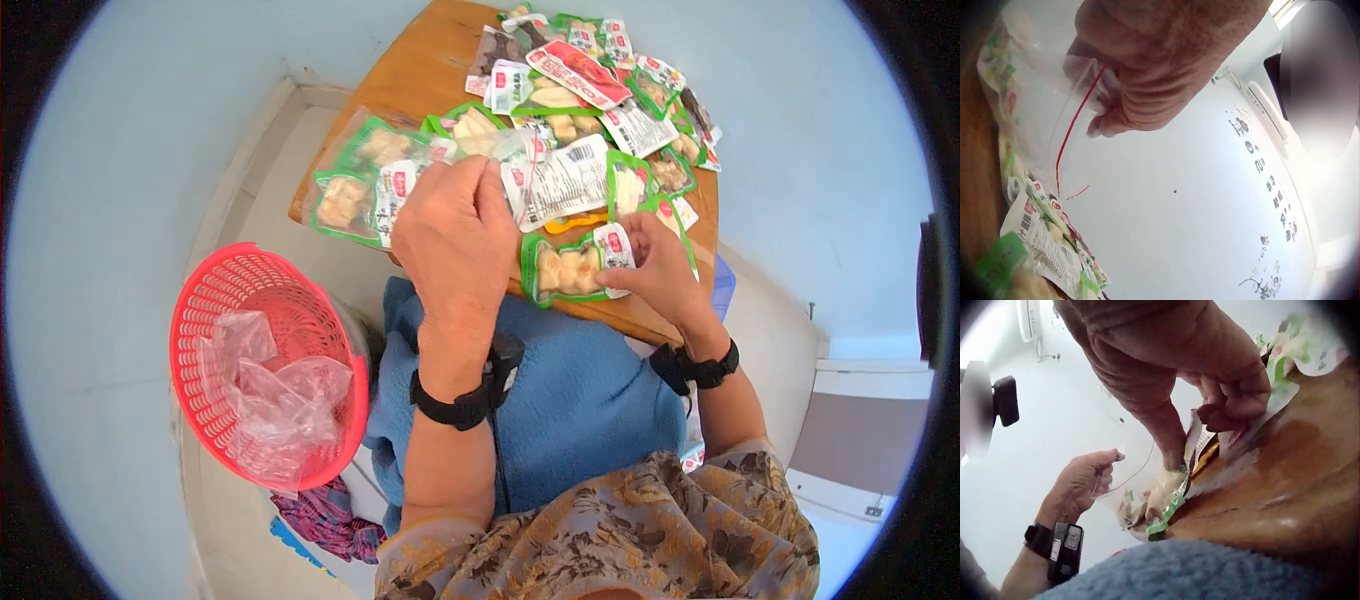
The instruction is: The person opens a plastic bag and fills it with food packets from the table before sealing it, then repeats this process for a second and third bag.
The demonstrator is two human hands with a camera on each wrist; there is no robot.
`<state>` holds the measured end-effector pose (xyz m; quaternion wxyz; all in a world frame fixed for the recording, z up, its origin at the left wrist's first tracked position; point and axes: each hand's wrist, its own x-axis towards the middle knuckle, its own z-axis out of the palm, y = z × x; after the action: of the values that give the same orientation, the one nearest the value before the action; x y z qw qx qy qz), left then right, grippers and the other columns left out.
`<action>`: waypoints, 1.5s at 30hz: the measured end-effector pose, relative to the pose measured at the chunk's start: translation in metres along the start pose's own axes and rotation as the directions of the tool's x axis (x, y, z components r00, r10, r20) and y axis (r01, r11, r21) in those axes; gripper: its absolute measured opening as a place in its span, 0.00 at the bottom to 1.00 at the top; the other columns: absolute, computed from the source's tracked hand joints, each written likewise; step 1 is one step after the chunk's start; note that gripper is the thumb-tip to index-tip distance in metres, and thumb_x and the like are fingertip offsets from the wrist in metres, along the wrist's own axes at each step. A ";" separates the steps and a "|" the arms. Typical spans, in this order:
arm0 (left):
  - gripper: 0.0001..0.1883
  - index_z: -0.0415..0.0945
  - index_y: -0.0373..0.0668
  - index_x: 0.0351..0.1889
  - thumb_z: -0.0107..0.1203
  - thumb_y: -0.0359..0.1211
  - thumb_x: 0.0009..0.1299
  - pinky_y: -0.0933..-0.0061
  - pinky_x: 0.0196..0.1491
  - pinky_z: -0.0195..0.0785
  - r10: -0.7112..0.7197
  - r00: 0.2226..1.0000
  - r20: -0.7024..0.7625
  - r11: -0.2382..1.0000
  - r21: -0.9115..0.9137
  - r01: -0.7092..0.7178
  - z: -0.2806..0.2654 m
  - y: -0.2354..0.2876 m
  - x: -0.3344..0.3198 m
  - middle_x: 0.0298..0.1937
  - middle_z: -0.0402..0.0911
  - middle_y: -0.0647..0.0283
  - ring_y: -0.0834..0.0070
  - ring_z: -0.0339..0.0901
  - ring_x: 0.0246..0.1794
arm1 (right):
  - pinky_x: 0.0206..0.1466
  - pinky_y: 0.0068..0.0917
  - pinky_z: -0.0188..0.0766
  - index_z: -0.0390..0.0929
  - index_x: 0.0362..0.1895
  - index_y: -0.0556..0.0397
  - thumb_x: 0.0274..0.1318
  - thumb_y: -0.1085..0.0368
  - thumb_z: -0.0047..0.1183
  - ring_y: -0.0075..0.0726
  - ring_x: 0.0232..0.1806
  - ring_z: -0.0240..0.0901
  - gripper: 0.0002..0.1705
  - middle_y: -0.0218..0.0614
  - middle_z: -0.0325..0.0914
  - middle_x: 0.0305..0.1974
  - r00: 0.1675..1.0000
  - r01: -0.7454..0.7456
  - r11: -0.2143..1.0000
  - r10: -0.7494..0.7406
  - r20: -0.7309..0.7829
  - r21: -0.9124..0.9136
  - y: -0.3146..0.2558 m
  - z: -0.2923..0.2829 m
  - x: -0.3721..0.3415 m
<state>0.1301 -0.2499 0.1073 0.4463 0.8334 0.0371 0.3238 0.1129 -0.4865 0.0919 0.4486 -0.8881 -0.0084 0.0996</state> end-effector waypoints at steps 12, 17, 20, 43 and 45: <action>0.06 0.78 0.40 0.28 0.57 0.30 0.65 0.55 0.32 0.69 0.019 1.000 0.009 0.999 0.033 -0.019 0.000 0.001 -0.001 0.27 0.75 0.55 0.53 0.76 0.30 | 0.37 0.20 0.73 0.85 0.41 0.61 0.58 0.70 0.61 0.18 0.32 0.77 0.08 0.31 0.85 0.34 0.989 -0.119 0.884 0.063 0.137 0.452 -0.011 -0.014 -0.009; 0.05 0.77 0.40 0.29 0.58 0.30 0.65 0.55 0.31 0.68 0.006 1.000 0.026 1.000 0.002 -0.006 -0.001 0.004 -0.001 0.26 0.74 0.55 0.53 0.75 0.29 | 0.39 0.21 0.75 0.84 0.44 0.62 0.62 0.68 0.59 0.20 0.35 0.79 0.10 0.32 0.85 0.36 0.995 -0.031 0.742 0.085 -0.047 0.670 -0.034 -0.002 -0.010; 0.05 0.76 0.40 0.29 0.59 0.30 0.65 0.56 0.30 0.67 0.033 0.999 -0.003 0.999 0.001 -0.033 0.000 0.004 -0.002 0.25 0.73 0.56 0.54 0.75 0.28 | 0.40 0.22 0.77 0.83 0.47 0.62 0.65 0.68 0.56 0.21 0.36 0.80 0.11 0.34 0.85 0.40 0.995 0.054 0.692 0.021 -0.094 0.720 -0.043 0.005 -0.004; 0.04 0.77 0.41 0.28 0.60 0.29 0.64 0.57 0.28 0.66 0.177 0.984 -0.029 0.984 0.023 -0.176 0.006 0.005 -0.003 0.23 0.72 0.56 0.57 0.74 0.26 | 0.50 0.27 0.77 0.73 0.52 0.58 0.66 0.74 0.47 0.29 0.48 0.77 0.11 0.36 0.79 0.47 0.968 -0.216 0.440 -0.025 0.252 0.872 -0.088 0.080 0.043; 0.04 0.77 0.41 0.28 0.59 0.29 0.64 0.57 0.28 0.66 0.188 0.982 -0.016 0.982 0.023 -0.187 0.008 0.005 -0.005 0.23 0.72 0.56 0.57 0.75 0.26 | 0.47 0.26 0.78 0.74 0.48 0.55 0.69 0.70 0.47 0.28 0.44 0.77 0.08 0.34 0.78 0.44 0.972 -0.220 0.368 0.000 0.236 0.903 -0.092 0.087 0.046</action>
<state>0.1293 -0.2601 0.1054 0.4046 0.8350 -0.0341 0.3714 0.1485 -0.3576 0.1070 0.8566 -0.4697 0.0638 0.2040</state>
